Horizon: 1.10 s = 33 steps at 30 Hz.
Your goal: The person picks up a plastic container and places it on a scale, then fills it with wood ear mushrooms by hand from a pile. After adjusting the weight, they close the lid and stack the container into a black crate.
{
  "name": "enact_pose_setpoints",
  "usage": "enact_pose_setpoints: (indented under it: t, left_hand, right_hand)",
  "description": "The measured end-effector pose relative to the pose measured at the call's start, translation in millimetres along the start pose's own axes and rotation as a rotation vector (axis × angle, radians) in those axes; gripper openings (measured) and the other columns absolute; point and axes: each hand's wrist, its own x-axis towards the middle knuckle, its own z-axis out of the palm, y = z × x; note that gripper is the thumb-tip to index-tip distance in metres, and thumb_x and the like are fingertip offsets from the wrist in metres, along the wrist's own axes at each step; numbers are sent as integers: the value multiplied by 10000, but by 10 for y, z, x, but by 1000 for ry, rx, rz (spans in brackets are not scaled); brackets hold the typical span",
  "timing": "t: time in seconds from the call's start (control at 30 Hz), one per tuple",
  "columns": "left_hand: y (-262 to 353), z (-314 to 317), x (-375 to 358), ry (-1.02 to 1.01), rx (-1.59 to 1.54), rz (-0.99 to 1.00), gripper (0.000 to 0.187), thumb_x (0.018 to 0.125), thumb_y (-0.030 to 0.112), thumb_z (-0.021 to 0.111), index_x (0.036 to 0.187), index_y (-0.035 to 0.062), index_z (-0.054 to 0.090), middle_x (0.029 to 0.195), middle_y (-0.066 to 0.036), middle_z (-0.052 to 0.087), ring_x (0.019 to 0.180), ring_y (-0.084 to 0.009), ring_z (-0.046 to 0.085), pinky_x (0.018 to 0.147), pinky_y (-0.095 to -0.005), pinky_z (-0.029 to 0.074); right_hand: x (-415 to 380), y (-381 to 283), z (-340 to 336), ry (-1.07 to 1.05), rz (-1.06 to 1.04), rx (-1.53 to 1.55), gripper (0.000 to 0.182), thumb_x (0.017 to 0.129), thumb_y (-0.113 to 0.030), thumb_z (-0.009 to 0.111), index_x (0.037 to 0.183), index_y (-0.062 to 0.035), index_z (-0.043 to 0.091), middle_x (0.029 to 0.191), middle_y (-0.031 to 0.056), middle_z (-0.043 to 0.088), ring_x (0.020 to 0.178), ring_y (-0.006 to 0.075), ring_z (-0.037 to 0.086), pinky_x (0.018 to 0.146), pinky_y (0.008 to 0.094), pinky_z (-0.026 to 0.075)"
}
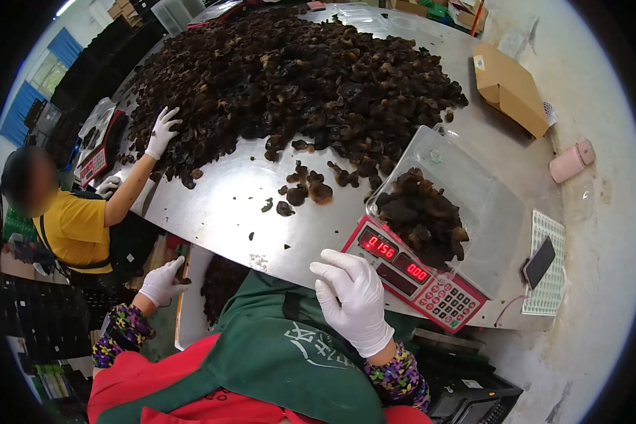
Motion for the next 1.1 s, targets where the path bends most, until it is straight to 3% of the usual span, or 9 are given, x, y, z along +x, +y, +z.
enact_pose_setpoints:
  t: [0.13,0.23,0.43,0.53,0.63,0.7,0.73,0.97,1.1]
  left_hand:
    - [675,-387,497,64,-385,99,295,845,232,721,1099,84,708,971,-124,717,915,-310,691,784,-408,546]
    - [1238,-419,1134,366,-552,370,243,863,55,689,1101,92,710,882,-78,681,799,-261,658,727,-331,530]
    - [2434,-235,2069,489,-275,566,351,790,167,744,1133,127,676,1109,-109,600,957,-317,614,806,-410,513]
    - [2423,-2,2402,552,-255,627,307,798,159,739,1097,116,682,1033,-107,635,897,-331,641,751,-394,529]
    - [2332,-127,2349,443,-531,450,199,862,139,720,1046,73,683,911,-69,685,773,-232,676,660,-321,529]
    - [2228,-341,2175,-49,-1330,152,115,942,134,674,1007,39,682,823,-24,699,710,-113,664,604,-248,501]
    - [2121,-300,2144,-91,-1498,156,124,977,146,649,989,27,679,830,-9,690,742,-47,625,632,-214,486]
    - [1501,-420,1645,-111,-1530,115,145,954,145,666,865,32,645,777,6,638,680,-57,568,628,-220,453]
    - [890,-500,1186,-237,-1204,-57,180,926,154,681,862,-7,632,748,-3,611,695,-78,578,638,-238,467]
  right_hand:
    - [-85,53,81,-75,58,37,187,867,-70,682,1053,-85,693,1092,98,663,965,303,631,847,395,508]
    - [-147,78,130,-83,86,27,182,867,-72,685,1047,-95,695,1080,84,667,970,298,632,844,395,507]
    - [-298,104,138,-73,153,-24,170,856,-111,702,1025,-121,684,1056,29,665,931,264,629,788,400,505]
    - [-343,82,110,-64,204,-40,137,866,-81,693,1002,-100,693,1028,53,676,915,277,641,791,387,506]
    - [-357,148,156,-64,182,-37,146,863,-114,698,1008,-125,679,1033,27,666,920,257,629,772,393,498]
    - [-312,166,208,-83,164,-23,143,864,-109,695,1005,-122,677,1027,28,664,912,255,630,768,394,497]
    - [-273,179,236,-95,146,-19,140,865,-105,692,1003,-119,676,1021,29,663,905,254,630,765,394,497]
    - [-70,240,486,-127,57,57,128,867,-90,683,993,-108,670,979,30,659,883,259,631,754,393,497]
    - [-64,303,631,-175,75,101,93,878,-99,671,969,-115,663,955,31,660,867,260,636,751,393,500]
